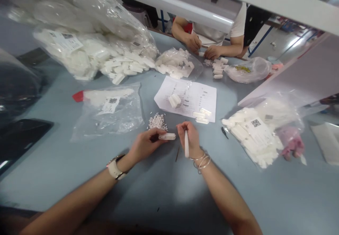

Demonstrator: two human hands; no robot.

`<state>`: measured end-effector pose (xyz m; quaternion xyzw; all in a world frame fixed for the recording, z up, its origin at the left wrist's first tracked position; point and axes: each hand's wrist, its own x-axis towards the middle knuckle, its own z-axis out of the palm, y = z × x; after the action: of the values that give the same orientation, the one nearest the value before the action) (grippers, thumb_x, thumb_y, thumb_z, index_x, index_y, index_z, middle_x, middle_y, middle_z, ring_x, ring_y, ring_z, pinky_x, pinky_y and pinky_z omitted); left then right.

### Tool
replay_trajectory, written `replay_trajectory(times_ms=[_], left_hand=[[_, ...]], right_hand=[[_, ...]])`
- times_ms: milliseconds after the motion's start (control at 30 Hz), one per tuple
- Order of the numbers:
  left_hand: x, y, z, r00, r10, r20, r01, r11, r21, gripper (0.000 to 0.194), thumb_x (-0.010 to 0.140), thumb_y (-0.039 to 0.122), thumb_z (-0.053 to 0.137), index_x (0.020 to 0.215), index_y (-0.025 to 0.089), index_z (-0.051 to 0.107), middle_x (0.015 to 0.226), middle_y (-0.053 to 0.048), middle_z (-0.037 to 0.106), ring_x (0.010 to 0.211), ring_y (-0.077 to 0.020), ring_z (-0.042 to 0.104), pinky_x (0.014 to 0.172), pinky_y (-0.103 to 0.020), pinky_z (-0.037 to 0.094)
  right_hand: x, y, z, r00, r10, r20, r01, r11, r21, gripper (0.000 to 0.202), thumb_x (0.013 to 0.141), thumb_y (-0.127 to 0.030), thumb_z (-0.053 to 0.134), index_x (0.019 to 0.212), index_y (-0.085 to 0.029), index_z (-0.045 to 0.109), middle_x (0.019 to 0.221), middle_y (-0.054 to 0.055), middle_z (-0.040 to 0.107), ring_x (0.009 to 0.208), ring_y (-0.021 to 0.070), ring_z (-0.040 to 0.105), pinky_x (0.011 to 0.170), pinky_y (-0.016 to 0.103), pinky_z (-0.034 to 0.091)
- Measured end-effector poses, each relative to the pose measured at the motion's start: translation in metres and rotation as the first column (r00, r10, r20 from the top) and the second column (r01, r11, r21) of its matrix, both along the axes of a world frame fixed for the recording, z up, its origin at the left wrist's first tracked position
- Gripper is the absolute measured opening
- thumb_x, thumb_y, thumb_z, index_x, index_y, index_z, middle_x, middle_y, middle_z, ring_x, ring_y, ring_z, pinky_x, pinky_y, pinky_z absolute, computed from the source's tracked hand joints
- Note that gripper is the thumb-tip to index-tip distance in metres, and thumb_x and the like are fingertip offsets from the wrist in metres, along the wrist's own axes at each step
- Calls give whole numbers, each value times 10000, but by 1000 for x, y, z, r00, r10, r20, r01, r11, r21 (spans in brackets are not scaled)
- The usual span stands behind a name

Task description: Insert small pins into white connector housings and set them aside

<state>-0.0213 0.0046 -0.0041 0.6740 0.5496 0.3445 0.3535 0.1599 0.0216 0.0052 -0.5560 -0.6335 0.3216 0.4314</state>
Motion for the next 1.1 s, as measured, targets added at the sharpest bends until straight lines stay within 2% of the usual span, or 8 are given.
replay_trajectory(times_ms=[167,267,400,533,767,900,1000,1100], left_hand=[[1,-1,1,998,17,52,-16,1000,-21,165,719,285,656,856,193,641,743,-10,690,577,-125,576,558,-242,466],[2,0,4,982,118,149,-119,993,-7,177,717,309,657,849,193,639,738,-6,689,568,-119,580,549,-232,477],[1,2,14,892,327,311,-325,944,-61,241,684,313,692,868,181,611,717,-4,676,579,-127,604,555,-234,495],[0,5,21,814,411,410,-404,908,-107,256,673,269,711,880,184,589,647,27,632,535,-106,576,524,-215,481],[-2,6,21,719,378,583,-324,925,-200,321,724,331,697,956,163,555,615,25,640,553,-118,615,592,-244,516],[-6,10,24,511,386,768,-181,922,-344,363,678,367,744,928,172,567,785,-3,679,624,-111,637,688,-285,544],[-10,14,26,372,404,836,-77,911,-406,308,658,346,762,843,177,583,765,13,673,668,-100,633,773,-302,539],[-13,15,27,296,411,862,-6,903,-429,236,667,311,754,774,188,584,750,31,671,716,-101,632,834,-326,528]], right_hand=[[12,10,-3,932,57,359,-127,977,173,67,826,-207,523,809,-197,587,823,45,669,757,187,571,705,310,464],[16,14,-3,852,93,515,-223,955,197,239,757,-25,447,812,-191,609,845,52,679,796,211,548,736,335,460],[17,15,-3,788,114,605,-291,935,204,326,723,43,419,731,-201,635,896,66,694,841,223,553,787,360,470],[16,15,-5,765,95,637,-288,935,207,338,736,40,439,722,-210,665,952,89,687,925,233,569,828,380,481],[14,13,-1,761,21,648,-235,940,245,356,725,36,417,833,-189,671,1021,115,668,991,239,586,877,414,478],[10,9,13,829,10,560,-219,926,308,307,755,-12,423,885,-183,643,1116,112,644,1033,248,579,911,443,463],[1,2,24,865,131,484,-305,904,300,275,779,-34,432,873,-200,631,1071,85,672,975,217,609,859,382,495],[-13,-8,32,787,326,523,-494,841,218,262,786,-38,445,855,-209,631,982,58,702,853,178,637,785,313,508]])
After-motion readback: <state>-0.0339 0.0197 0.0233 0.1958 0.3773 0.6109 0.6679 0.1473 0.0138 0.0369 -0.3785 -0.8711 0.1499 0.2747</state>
